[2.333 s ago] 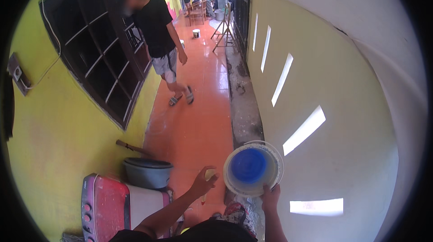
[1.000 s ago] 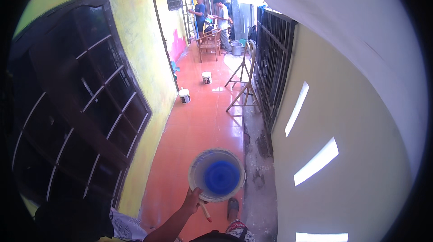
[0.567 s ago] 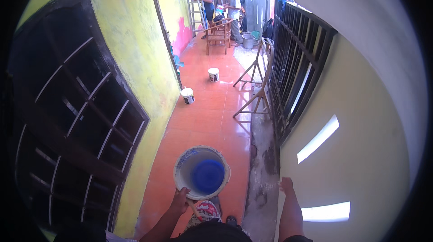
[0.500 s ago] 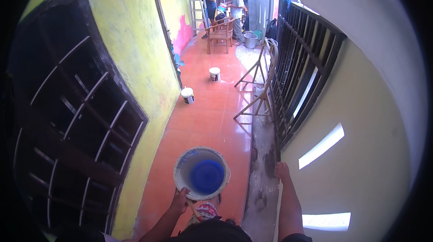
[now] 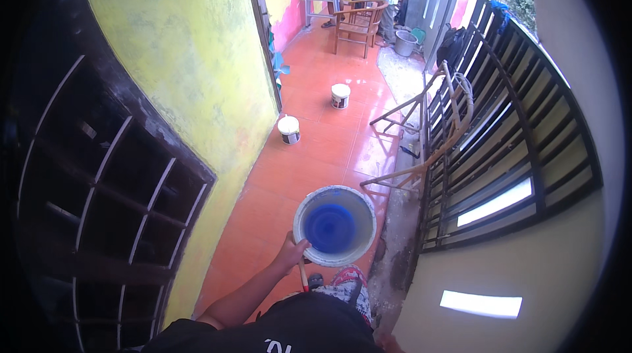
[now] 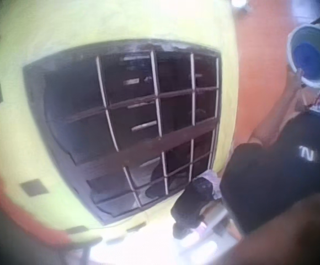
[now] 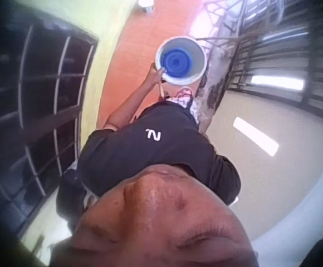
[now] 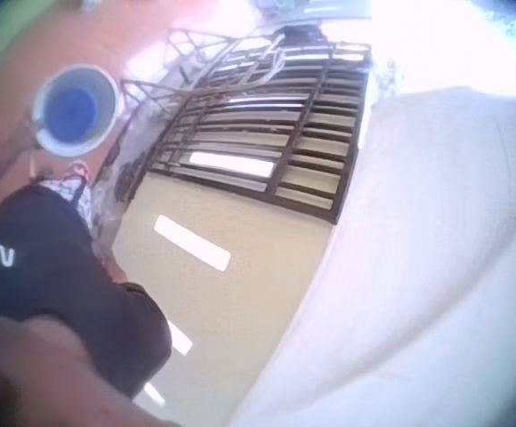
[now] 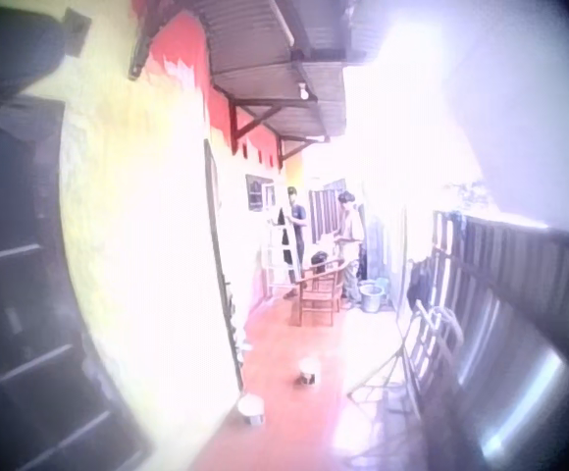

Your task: The person fills a bucket with water from a hose, then adds white paint from a separate container and stirs the mixture with a brush. The person sits on the floor during the mixing process.

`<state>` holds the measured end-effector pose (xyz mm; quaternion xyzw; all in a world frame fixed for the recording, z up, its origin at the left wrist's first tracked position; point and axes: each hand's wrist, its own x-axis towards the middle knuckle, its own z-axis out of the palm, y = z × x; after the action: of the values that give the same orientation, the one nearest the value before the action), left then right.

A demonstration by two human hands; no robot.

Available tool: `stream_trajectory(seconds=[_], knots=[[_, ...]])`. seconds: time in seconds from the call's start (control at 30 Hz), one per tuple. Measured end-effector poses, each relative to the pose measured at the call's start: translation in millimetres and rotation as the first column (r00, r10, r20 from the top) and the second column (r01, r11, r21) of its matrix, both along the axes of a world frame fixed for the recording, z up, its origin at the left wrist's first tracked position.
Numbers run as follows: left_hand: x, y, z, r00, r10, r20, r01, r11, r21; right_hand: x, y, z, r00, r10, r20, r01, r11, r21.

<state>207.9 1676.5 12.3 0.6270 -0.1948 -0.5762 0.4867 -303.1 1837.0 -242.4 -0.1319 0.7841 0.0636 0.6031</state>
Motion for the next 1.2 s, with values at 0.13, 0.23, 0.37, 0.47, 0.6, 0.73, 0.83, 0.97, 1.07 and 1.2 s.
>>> stream_trajectory(seconds=[0.13, 0.23, 0.37, 0.47, 0.6, 0.73, 0.83, 0.97, 1.07, 1.2], knots=[[28, -115, -8, 0.999, -0.020, 0.037, 0.022, 0.998, -0.053, 52, -88, -16, 0.998, -0.052, 0.041, 0.044, 0.985, 0.169], [42, -190, -13, 0.998, 0.014, 0.069, -0.013, 1.000, -0.019, 88, -176, -22, 0.996, -0.040, 0.082, 0.022, 0.977, 0.213], [58, -292, -8, 0.992, 0.028, 0.119, -0.034, 0.998, 0.053, 130, -361, -3, 0.985, 0.112, 0.128, -0.123, 0.989, 0.082], [74, -377, 1, 0.982, 0.030, 0.186, -0.034, 0.999, 0.018, 181, -577, 49, 0.959, 0.104, 0.262, -0.003, 0.934, -0.358], [102, -478, 15, 0.973, 0.050, 0.224, -0.043, 0.998, -0.037, 270, -818, 169, 0.787, 0.253, 0.562, 0.072, 0.868, -0.492], [138, -578, 7, 0.984, 0.061, 0.168, -0.054, 0.998, -0.045, 344, -950, 235, 0.622, 0.491, 0.610, 0.067, 0.742, -0.667], [167, -668, -11, 0.992, 0.037, 0.121, -0.028, 0.997, -0.070, 359, -1011, 188, 0.759, 0.436, 0.484, -0.017, 0.756, -0.655], [196, -790, -19, 0.991, -0.053, 0.122, 0.057, 0.998, -0.030, 313, -1007, 40, 0.978, 0.062, 0.200, 0.064, 0.821, -0.567], [211, -880, -10, 0.978, -0.160, 0.132, 0.160, 0.987, 0.007, 264, -937, -34, 0.976, 0.160, -0.149, -0.178, 0.977, -0.120], [211, -993, 4, 0.953, -0.269, 0.142, 0.275, 0.961, -0.022, 257, -831, -11, 0.965, -0.257, -0.046, 0.261, 0.947, 0.189]])
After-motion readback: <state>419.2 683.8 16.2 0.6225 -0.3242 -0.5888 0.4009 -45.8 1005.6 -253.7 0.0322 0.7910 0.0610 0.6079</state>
